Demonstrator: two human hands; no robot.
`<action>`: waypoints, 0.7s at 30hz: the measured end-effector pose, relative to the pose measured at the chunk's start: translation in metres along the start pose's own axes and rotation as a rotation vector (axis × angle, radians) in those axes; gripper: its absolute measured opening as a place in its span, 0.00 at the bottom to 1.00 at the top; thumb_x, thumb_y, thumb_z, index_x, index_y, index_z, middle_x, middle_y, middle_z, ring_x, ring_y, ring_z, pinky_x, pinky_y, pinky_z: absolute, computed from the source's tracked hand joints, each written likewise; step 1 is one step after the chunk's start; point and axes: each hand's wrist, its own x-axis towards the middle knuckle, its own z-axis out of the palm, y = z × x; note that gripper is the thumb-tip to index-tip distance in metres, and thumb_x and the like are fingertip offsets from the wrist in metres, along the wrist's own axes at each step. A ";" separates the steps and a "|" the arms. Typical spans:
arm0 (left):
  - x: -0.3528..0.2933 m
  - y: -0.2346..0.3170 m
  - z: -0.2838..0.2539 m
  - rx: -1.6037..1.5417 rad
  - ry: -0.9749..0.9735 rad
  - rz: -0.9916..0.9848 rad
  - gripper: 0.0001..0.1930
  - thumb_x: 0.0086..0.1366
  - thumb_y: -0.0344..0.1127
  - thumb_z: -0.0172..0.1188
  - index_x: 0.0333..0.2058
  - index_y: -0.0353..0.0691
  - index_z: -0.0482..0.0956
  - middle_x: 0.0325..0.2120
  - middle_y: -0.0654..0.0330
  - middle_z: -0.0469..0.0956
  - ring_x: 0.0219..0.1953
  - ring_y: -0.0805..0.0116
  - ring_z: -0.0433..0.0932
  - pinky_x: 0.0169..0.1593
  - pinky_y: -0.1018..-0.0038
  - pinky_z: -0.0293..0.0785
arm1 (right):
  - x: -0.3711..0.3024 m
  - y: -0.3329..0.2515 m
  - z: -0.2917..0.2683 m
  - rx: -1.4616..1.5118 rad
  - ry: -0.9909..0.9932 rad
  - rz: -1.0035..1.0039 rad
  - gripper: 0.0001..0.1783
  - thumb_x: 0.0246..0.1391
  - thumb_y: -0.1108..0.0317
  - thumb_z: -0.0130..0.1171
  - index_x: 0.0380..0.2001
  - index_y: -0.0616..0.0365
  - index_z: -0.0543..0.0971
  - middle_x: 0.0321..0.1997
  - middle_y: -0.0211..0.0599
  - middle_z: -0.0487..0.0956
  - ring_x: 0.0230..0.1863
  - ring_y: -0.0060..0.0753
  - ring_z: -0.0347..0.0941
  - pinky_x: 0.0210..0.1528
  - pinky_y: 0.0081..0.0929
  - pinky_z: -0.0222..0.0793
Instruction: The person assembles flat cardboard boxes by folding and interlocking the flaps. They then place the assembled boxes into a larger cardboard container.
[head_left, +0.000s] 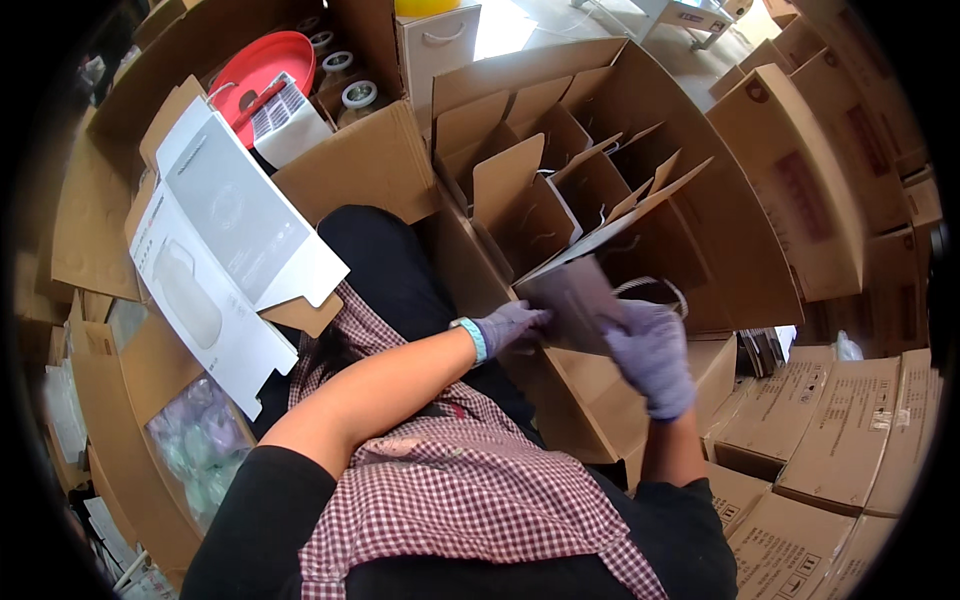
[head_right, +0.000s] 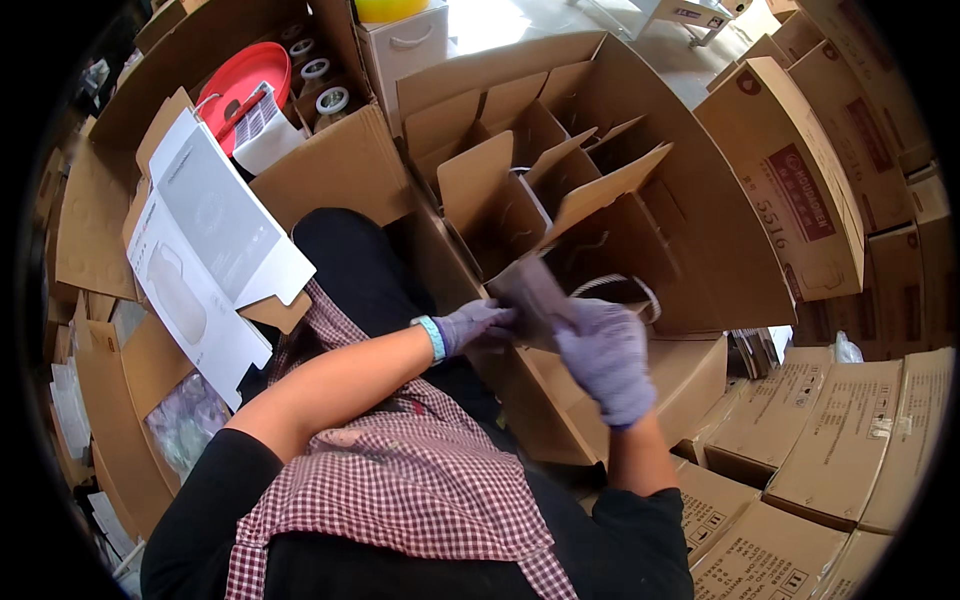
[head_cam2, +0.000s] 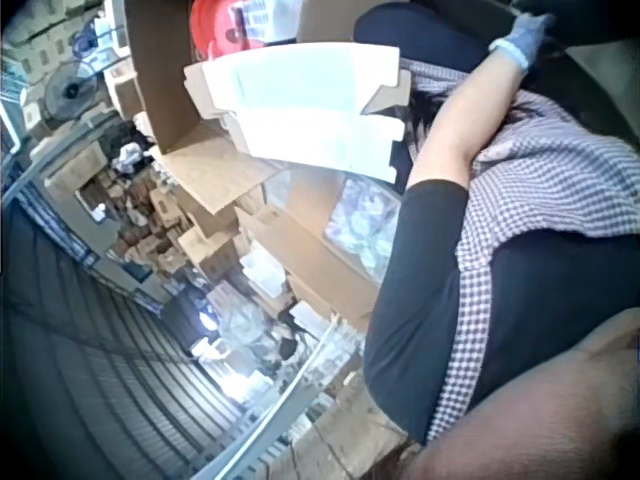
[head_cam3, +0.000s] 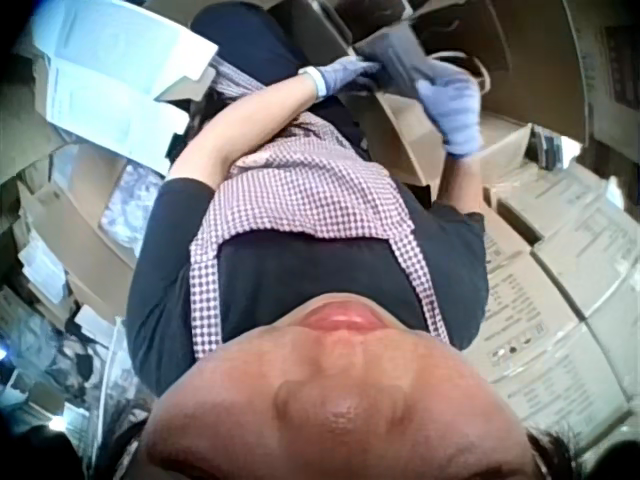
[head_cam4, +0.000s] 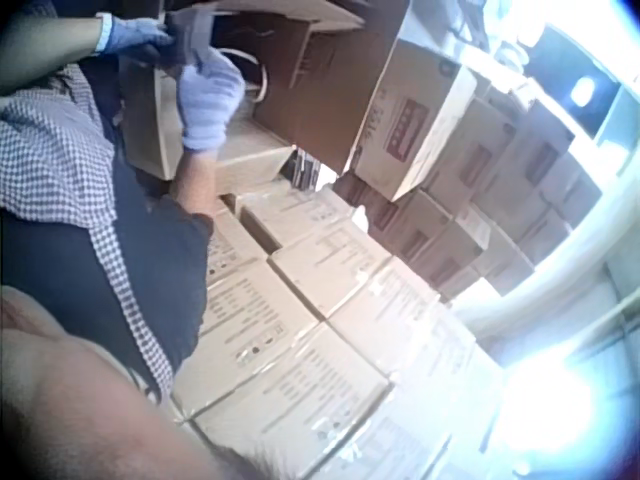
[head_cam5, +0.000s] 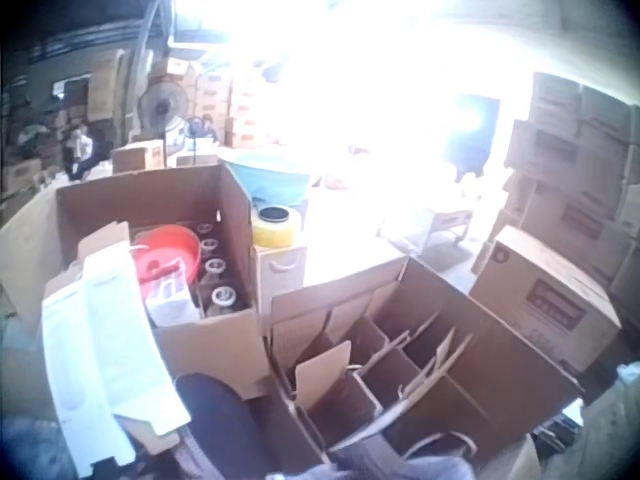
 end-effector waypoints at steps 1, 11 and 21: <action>0.001 -0.007 -0.012 0.249 -0.083 0.224 0.23 0.67 0.47 0.65 0.52 0.38 0.76 0.37 0.62 0.80 0.40 0.67 0.79 0.43 0.70 0.80 | 0.004 -0.004 0.017 0.008 -0.033 0.012 0.10 0.54 0.63 0.60 0.35 0.56 0.84 0.33 0.44 0.83 0.38 0.52 0.79 0.41 0.43 0.73; -0.260 0.064 -0.041 1.038 0.301 0.908 0.30 0.64 0.47 0.65 0.60 0.39 0.72 0.55 0.49 0.75 0.57 0.53 0.75 0.61 0.64 0.70 | 0.035 0.145 0.182 -0.085 -0.252 0.085 0.36 0.60 0.40 0.55 0.59 0.61 0.75 0.52 0.53 0.80 0.54 0.52 0.77 0.58 0.41 0.71; -0.414 -0.093 -0.259 1.933 1.296 0.374 0.35 0.55 0.27 0.58 0.65 0.52 0.69 0.67 0.49 0.60 0.69 0.45 0.57 0.71 0.48 0.50 | 0.028 -0.244 -0.030 0.227 -0.123 -1.170 0.24 0.57 0.54 0.62 0.51 0.59 0.79 0.50 0.43 0.79 0.58 0.44 0.74 0.64 0.42 0.67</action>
